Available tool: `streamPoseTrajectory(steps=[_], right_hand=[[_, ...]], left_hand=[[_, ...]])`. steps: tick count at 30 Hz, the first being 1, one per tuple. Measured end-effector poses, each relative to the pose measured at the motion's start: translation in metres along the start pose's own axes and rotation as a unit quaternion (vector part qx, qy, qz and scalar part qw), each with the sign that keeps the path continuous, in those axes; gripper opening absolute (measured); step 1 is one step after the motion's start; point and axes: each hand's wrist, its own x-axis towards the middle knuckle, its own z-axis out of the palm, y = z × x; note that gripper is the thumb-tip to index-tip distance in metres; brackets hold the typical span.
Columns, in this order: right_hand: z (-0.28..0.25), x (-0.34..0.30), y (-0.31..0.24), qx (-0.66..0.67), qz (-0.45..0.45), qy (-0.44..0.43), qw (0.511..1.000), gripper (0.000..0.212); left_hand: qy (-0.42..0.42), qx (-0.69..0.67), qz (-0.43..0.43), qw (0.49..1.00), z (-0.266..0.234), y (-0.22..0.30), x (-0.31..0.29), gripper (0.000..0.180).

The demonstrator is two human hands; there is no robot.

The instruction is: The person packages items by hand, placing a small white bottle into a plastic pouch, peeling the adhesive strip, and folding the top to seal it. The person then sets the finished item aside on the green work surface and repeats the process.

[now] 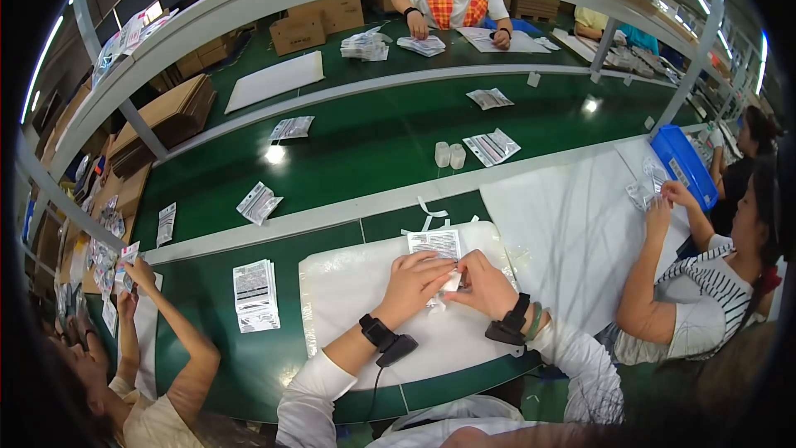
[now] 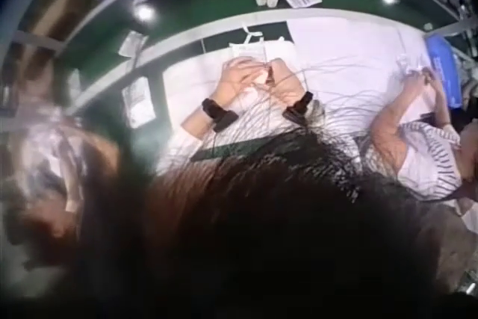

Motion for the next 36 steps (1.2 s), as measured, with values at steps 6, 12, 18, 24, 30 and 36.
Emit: streamPoseTrajectory(steps=[6,12,18,24,30,36], right_hand=[[-0.006,0.030,0.015,-0.027,-0.012,-0.008,1.000,0.058],[-0.003,0.029,0.032,0.091,0.024,-0.062,0.994,0.061],[-0.004,0.027,0.017,0.038,0.054,-0.039,0.997,0.057],[0.001,0.030,0.023,-0.066,0.014,0.027,0.997,0.051],[-0.006,0.027,0.031,-0.004,0.017,0.001,1.000,0.043],[-0.005,0.027,0.034,-0.018,0.001,0.007,1.000,0.036]], left_hand=[[0.003,0.083,0.045,0.996,-0.004,-0.003,0.010,0.029],[0.002,0.059,0.004,0.998,-0.002,-0.009,0.012,0.030],[0.007,0.100,0.024,0.995,-0.003,-0.002,0.014,0.027],[0.017,0.157,0.068,0.985,-0.007,0.010,0.015,0.023],[0.040,0.267,0.055,0.961,-0.011,0.014,0.021,0.031],[0.019,0.263,0.049,0.963,-0.012,0.029,0.034,0.040]])
